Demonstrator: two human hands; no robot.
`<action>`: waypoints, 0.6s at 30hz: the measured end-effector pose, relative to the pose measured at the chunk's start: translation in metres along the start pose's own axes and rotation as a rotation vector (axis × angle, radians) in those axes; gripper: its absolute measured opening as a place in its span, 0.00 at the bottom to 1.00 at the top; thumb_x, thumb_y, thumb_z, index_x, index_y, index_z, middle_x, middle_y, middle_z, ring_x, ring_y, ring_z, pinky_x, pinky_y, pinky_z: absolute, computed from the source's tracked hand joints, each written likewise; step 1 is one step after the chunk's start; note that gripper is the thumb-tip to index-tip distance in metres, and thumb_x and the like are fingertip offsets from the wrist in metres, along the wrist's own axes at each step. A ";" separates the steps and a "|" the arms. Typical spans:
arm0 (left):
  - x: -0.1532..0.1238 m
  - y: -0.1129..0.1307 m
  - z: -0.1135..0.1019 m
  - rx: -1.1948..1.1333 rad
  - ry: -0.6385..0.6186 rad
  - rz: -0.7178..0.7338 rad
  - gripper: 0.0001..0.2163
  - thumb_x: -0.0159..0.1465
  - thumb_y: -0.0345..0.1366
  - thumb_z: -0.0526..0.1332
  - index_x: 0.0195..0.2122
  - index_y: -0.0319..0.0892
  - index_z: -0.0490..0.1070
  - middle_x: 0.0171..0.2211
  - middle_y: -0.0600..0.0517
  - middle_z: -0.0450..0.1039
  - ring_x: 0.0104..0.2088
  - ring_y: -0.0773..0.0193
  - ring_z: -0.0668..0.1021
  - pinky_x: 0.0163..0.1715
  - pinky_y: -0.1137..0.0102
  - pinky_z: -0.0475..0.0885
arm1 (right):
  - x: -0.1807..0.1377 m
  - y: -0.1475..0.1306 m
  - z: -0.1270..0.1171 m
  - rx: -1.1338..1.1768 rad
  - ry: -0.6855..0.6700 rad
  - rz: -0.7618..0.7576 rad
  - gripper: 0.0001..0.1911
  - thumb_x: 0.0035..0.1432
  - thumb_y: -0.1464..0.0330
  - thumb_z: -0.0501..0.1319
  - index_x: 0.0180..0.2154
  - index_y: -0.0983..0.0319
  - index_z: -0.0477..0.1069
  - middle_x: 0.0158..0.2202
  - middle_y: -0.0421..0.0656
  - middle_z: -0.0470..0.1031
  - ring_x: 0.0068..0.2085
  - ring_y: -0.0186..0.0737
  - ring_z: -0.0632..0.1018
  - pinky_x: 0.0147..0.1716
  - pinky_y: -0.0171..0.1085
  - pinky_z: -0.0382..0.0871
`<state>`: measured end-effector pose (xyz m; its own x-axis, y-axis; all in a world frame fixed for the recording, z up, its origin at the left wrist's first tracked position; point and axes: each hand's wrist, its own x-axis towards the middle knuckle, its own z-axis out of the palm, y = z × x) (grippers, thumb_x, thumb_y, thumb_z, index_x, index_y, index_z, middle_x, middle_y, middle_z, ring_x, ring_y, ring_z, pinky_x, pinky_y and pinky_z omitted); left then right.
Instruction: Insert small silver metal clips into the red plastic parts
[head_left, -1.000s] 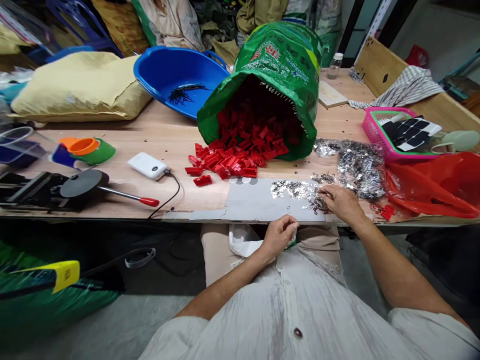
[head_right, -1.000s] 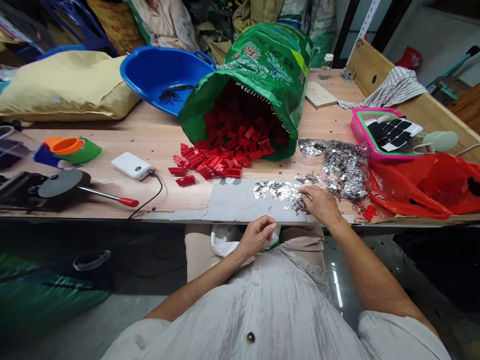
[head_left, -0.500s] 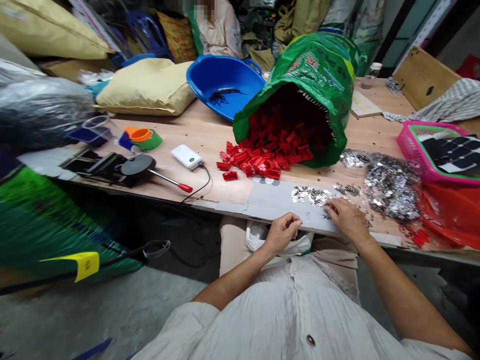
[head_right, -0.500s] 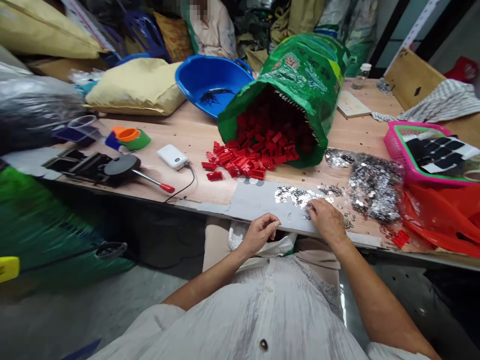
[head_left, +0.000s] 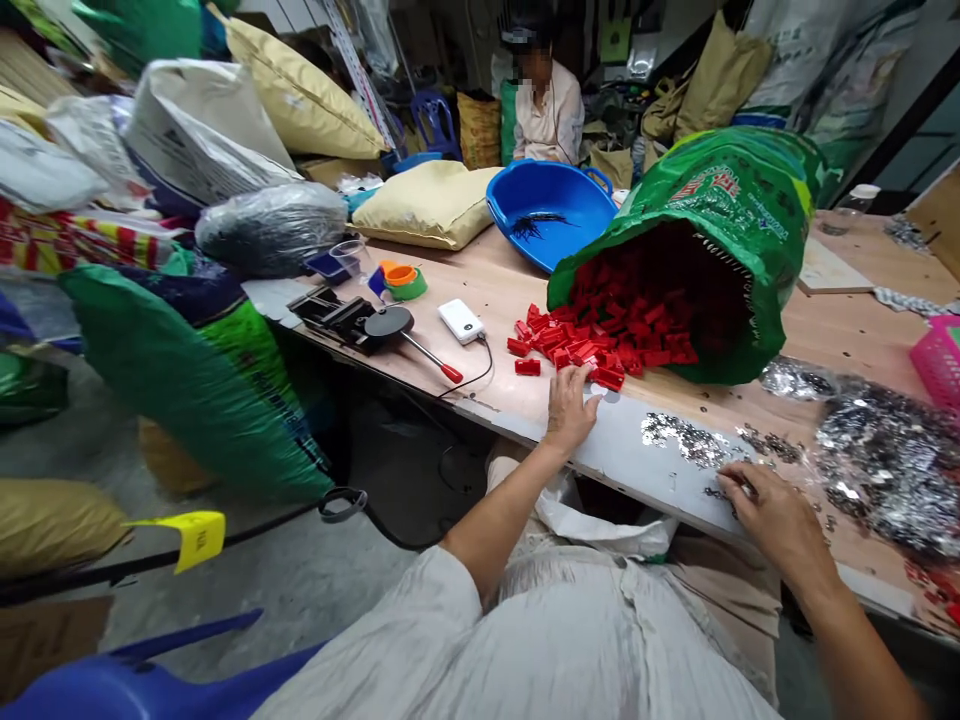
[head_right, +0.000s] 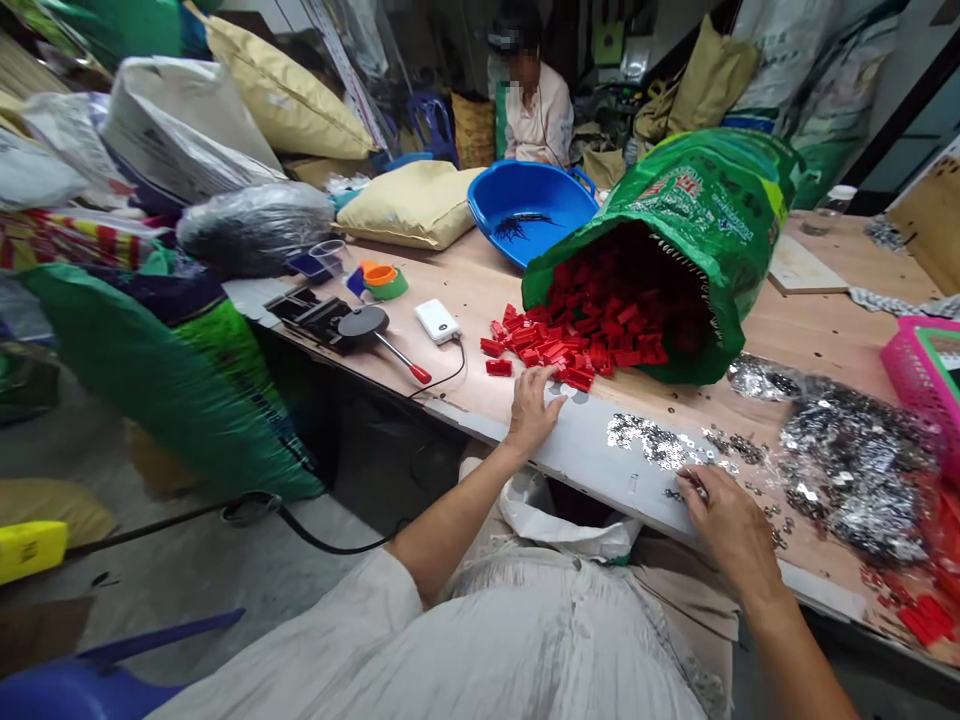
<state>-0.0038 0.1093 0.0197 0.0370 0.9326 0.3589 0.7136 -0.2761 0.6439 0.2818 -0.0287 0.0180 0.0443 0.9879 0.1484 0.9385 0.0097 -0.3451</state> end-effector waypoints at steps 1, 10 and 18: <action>0.009 -0.003 0.001 0.071 0.021 -0.009 0.27 0.59 0.34 0.66 0.60 0.43 0.64 0.58 0.42 0.64 0.60 0.51 0.65 0.61 0.56 0.60 | -0.002 -0.002 0.001 0.037 -0.002 -0.001 0.16 0.65 0.54 0.51 0.41 0.55 0.72 0.43 0.42 0.78 0.40 0.45 0.78 0.38 0.41 0.68; 0.058 -0.004 0.015 0.321 -0.149 0.010 0.37 0.56 0.54 0.67 0.65 0.53 0.59 0.69 0.45 0.49 0.70 0.39 0.44 0.62 0.33 0.40 | -0.021 -0.014 0.013 0.203 0.012 0.037 0.17 0.64 0.52 0.53 0.41 0.54 0.73 0.43 0.41 0.79 0.39 0.43 0.80 0.37 0.39 0.71; 0.057 -0.008 0.011 0.345 -0.183 0.069 0.24 0.60 0.42 0.66 0.57 0.55 0.67 0.61 0.49 0.65 0.62 0.48 0.63 0.61 0.41 0.55 | -0.024 -0.016 0.022 0.248 0.037 0.049 0.18 0.62 0.50 0.54 0.40 0.53 0.74 0.41 0.40 0.80 0.39 0.43 0.81 0.36 0.37 0.73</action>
<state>0.0004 0.1672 0.0281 0.1946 0.9492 0.2472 0.8973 -0.2741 0.3461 0.2586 -0.0488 -0.0004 0.1042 0.9819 0.1583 0.8225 0.0044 -0.5688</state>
